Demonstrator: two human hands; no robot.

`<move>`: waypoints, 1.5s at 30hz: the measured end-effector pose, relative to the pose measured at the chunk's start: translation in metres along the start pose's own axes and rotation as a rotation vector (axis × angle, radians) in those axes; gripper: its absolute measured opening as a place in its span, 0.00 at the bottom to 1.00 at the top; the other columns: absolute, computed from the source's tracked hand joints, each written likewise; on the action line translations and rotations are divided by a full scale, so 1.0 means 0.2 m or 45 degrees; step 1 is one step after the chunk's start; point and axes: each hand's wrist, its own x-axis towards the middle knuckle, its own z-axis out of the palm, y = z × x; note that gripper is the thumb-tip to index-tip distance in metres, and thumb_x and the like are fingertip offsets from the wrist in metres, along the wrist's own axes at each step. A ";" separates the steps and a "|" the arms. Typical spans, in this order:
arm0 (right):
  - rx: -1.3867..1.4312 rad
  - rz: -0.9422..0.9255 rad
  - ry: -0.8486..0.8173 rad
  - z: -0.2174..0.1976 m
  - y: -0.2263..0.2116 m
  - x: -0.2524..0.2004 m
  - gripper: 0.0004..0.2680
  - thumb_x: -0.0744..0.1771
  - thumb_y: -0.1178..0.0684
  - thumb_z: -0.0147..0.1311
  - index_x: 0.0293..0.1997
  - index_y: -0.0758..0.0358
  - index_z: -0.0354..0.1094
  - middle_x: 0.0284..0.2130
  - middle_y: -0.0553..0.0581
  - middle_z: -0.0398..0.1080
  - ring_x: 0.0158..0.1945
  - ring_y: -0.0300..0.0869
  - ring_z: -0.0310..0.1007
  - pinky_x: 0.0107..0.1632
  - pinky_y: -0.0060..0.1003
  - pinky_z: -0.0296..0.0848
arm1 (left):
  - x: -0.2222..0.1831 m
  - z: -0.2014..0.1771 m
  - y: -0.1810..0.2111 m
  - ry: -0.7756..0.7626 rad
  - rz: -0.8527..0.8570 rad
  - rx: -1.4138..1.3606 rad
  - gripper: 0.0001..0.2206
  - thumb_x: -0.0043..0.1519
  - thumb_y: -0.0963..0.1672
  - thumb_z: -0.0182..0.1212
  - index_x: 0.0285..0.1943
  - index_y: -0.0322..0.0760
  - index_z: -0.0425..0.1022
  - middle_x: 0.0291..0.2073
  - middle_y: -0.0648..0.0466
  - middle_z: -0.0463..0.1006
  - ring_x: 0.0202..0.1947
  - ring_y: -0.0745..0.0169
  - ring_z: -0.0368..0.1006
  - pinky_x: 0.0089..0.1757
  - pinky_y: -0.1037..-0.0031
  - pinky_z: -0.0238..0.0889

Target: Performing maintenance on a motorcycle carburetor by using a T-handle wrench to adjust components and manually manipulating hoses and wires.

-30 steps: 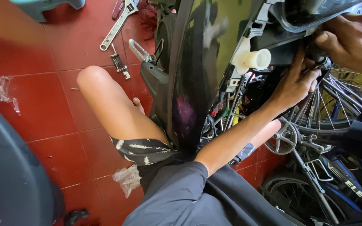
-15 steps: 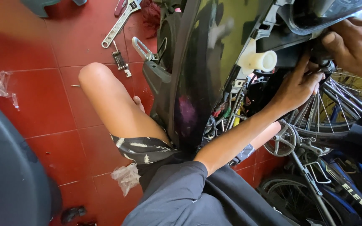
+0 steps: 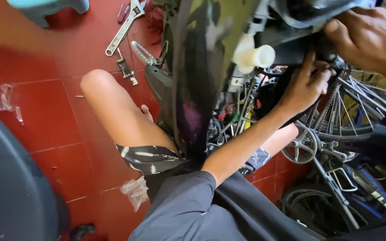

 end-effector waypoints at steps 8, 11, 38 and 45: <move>0.500 0.017 0.038 -0.28 -0.06 -0.03 0.14 0.80 0.48 0.42 0.54 0.69 0.74 0.44 0.66 0.79 0.42 0.63 0.78 0.43 0.52 0.76 | -0.17 -0.03 0.61 0.125 0.310 1.359 0.21 0.60 0.40 0.53 0.64 0.26 0.67 0.66 0.29 0.64 0.22 0.36 0.77 0.27 0.54 0.76; 0.727 0.017 -0.010 -0.30 -0.05 -0.06 0.15 0.80 0.52 0.38 0.49 0.71 0.70 0.40 0.66 0.78 0.37 0.65 0.76 0.41 0.55 0.75 | -0.08 -0.01 0.49 0.118 0.276 1.643 0.22 0.60 0.40 0.51 0.63 0.20 0.64 0.76 0.38 0.53 0.21 0.32 0.77 0.35 0.43 0.71; 1.643 0.025 0.785 0.11 -0.20 -0.72 0.17 0.65 0.73 0.42 0.60 0.90 0.68 0.46 0.74 0.77 0.42 0.54 0.77 0.48 0.43 0.75 | 0.10 -0.07 0.41 0.278 0.384 2.467 0.14 0.60 0.40 0.52 0.55 0.28 0.68 0.47 0.43 0.74 0.22 0.42 0.80 0.23 0.57 0.75; 1.699 0.219 0.993 0.02 -0.52 -0.50 0.11 0.68 0.67 0.51 0.55 0.78 0.71 0.47 0.68 0.75 0.40 0.53 0.73 0.46 0.41 0.71 | 0.06 -0.08 0.45 0.204 0.449 2.502 0.17 0.60 0.39 0.53 0.58 0.27 0.67 0.54 0.47 0.70 0.16 0.41 0.76 0.23 0.53 0.75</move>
